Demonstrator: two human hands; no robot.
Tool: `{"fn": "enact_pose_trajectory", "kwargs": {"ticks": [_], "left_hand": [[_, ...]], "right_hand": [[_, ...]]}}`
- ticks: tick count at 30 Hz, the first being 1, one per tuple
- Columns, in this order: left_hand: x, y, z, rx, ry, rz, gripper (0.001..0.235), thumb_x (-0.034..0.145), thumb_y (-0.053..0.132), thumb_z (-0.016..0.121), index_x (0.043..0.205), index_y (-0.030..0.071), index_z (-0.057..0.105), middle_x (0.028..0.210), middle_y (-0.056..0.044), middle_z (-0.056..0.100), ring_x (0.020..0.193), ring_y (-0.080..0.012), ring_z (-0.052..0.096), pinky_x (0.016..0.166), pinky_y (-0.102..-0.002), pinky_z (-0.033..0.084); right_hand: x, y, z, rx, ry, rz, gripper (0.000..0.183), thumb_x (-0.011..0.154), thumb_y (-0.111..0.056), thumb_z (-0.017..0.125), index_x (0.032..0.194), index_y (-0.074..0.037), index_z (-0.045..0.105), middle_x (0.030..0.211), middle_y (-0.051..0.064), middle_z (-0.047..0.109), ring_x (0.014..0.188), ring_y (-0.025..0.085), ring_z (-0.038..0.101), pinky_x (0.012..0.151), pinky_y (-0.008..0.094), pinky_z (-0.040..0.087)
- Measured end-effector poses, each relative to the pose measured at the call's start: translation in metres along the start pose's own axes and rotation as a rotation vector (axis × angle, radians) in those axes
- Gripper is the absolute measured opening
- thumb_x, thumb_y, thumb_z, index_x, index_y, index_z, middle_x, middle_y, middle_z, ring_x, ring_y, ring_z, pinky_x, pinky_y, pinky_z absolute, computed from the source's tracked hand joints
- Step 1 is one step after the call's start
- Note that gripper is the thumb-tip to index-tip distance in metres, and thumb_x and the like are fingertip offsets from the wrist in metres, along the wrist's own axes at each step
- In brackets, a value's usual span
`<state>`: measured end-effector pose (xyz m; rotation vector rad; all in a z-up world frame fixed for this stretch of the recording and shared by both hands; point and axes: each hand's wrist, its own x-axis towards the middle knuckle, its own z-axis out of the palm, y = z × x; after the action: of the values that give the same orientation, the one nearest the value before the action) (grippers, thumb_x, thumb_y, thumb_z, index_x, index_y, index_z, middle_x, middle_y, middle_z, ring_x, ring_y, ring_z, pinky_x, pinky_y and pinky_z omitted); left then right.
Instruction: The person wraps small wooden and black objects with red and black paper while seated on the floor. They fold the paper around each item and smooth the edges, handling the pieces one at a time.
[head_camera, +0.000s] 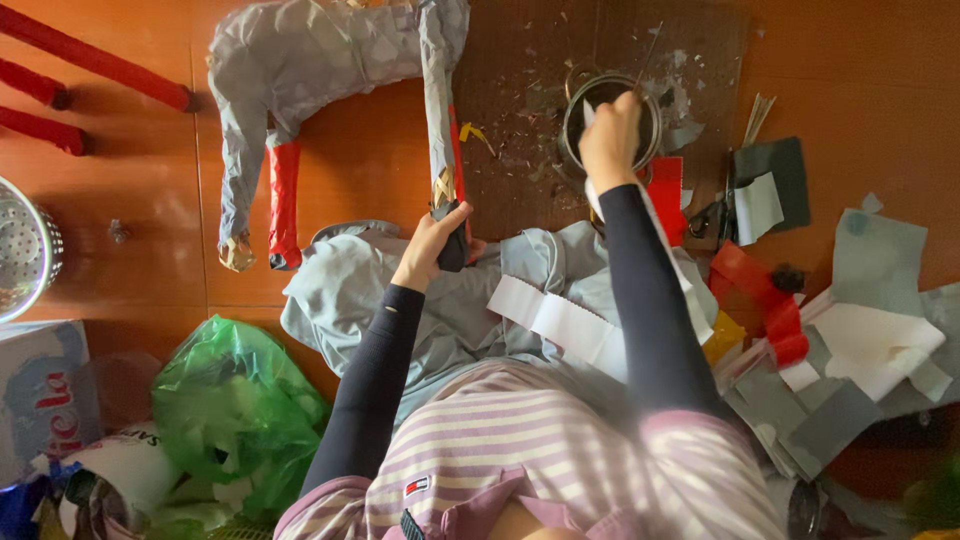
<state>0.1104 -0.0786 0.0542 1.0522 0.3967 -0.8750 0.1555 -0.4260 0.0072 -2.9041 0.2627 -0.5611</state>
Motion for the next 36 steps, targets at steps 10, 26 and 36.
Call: {"fn": "enact_pose_trajectory", "kwargs": {"ticks": [10, 26, 36], "left_hand": [[-0.001, -0.001, -0.002, -0.050, -0.081, 0.017, 0.036, 0.099, 0.033, 0.070, 0.089, 0.001, 0.059, 0.069, -0.013, 0.065, 0.054, -0.0266, 0.067, 0.050, -0.040, 0.057], [0.053, -0.057, -0.031, -0.244, -0.055, 0.298, 0.059, 0.096, 0.061, 0.052, 0.130, 0.013, 0.054, 0.109, -0.004, 0.065, 0.095, -0.0155, 0.062, 0.085, -0.034, 0.052], [0.007, -0.070, -0.058, -0.441, 0.221, 0.447, 0.071, 0.108, 0.072, 0.043, 0.102, 0.004, 0.065, 0.097, -0.009, 0.069, 0.084, -0.0175, 0.062, 0.079, -0.035, 0.050]], "right_hand": [[-0.016, 0.003, 0.111, 0.600, -0.302, 0.470, 0.029, 0.093, -0.005, 0.050, 0.113, 0.009, 0.065, 0.105, 0.032, 0.069, 0.100, 0.044, 0.065, 0.085, 0.047, 0.051], [-0.100, -0.205, -0.103, 0.615, -0.154, -0.578, 0.045, 0.097, 0.004, 0.062, 0.139, -0.011, 0.066, 0.151, 0.011, 0.058, 0.145, 0.035, 0.049, 0.121, 0.052, 0.036], [-0.115, -0.205, -0.091, 0.661, -0.312, -0.583, 0.036, 0.097, -0.005, 0.065, 0.130, -0.015, 0.074, 0.157, 0.014, 0.050, 0.151, 0.036, 0.040, 0.125, 0.055, 0.028]]}}
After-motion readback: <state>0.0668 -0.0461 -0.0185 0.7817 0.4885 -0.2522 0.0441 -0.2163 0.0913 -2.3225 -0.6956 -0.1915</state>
